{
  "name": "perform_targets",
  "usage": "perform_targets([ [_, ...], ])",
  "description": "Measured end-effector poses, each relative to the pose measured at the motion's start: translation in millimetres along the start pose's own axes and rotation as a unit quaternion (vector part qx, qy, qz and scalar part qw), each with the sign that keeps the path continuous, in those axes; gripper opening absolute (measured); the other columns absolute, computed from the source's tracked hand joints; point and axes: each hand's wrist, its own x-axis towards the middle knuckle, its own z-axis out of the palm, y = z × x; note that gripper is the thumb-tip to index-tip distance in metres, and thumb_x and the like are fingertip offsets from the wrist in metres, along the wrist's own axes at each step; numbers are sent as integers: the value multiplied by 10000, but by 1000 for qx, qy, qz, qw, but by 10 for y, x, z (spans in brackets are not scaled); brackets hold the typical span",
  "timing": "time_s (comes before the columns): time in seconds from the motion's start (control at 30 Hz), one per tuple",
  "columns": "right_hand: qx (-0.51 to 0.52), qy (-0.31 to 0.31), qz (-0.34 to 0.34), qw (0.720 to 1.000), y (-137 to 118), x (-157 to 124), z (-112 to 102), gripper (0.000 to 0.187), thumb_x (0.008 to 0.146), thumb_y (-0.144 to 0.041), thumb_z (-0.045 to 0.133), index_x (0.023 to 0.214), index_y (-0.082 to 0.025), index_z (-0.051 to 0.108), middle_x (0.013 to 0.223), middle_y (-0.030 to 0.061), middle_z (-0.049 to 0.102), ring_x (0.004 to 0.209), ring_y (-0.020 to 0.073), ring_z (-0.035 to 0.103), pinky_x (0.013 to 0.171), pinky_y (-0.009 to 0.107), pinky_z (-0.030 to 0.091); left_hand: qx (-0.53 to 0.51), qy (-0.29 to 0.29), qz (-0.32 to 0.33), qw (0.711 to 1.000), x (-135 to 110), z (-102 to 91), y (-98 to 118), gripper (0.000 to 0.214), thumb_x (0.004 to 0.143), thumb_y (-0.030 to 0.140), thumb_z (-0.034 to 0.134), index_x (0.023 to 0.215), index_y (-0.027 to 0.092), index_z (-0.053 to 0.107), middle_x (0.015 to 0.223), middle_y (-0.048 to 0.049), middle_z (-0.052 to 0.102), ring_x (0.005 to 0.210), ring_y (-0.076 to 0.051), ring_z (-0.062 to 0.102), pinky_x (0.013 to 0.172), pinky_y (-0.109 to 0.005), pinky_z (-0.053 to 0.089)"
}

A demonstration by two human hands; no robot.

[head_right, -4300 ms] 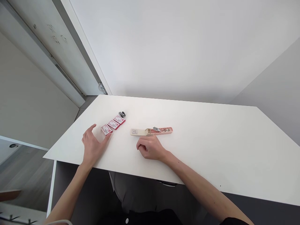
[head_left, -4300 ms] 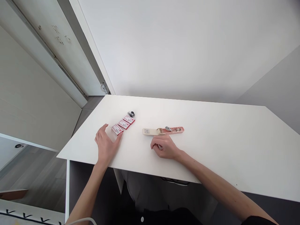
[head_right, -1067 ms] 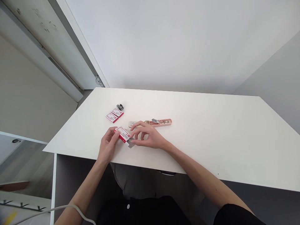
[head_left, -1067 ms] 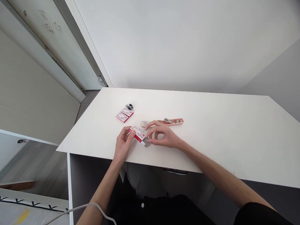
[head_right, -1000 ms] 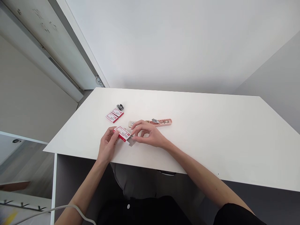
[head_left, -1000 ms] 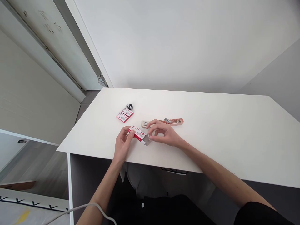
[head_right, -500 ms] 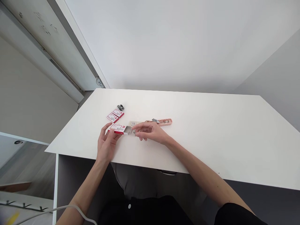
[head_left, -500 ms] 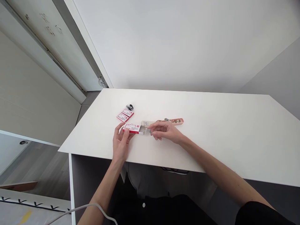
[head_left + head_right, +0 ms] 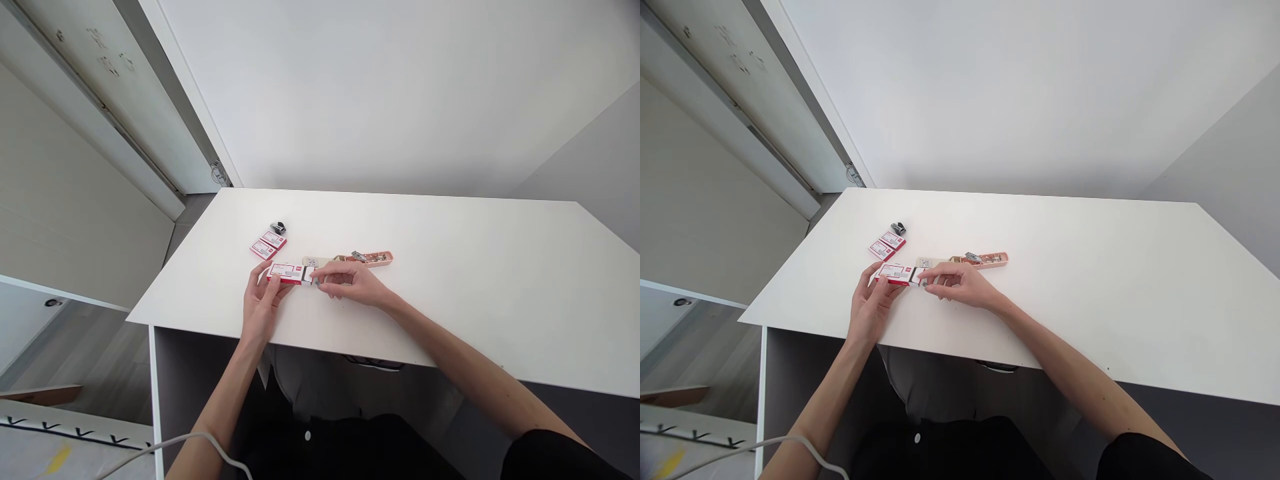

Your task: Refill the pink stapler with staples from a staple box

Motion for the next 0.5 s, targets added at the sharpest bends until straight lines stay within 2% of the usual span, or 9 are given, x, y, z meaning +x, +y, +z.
perform_targets([
  [0.17, -4, -6, -3, 1000, -15, 0, -8, 289, 941, -423, 787, 1160, -239, 830, 1042, 65, 736, 692, 115, 651, 595, 262, 553, 10, -27, 4, 1000, 0, 4, -3, 544, 888, 515, 808, 1314, 255, 592, 1258, -100, 735, 1078, -229, 763, 1097, -490, 581],
  [0.5, 8, -1, 7, 1000, -31, -9, 12, 289, 933, -438, 793, 1132, -233, 832, 989, 53, 728, 667, 110, 628, 581, 258, 552, 37, -65, 12, 997, 1, 14, -15, 506, 896, 500, 802, 1289, 255, 599, 1306, -101, 713, 1156, -238, 738, 1100, -459, 586],
])
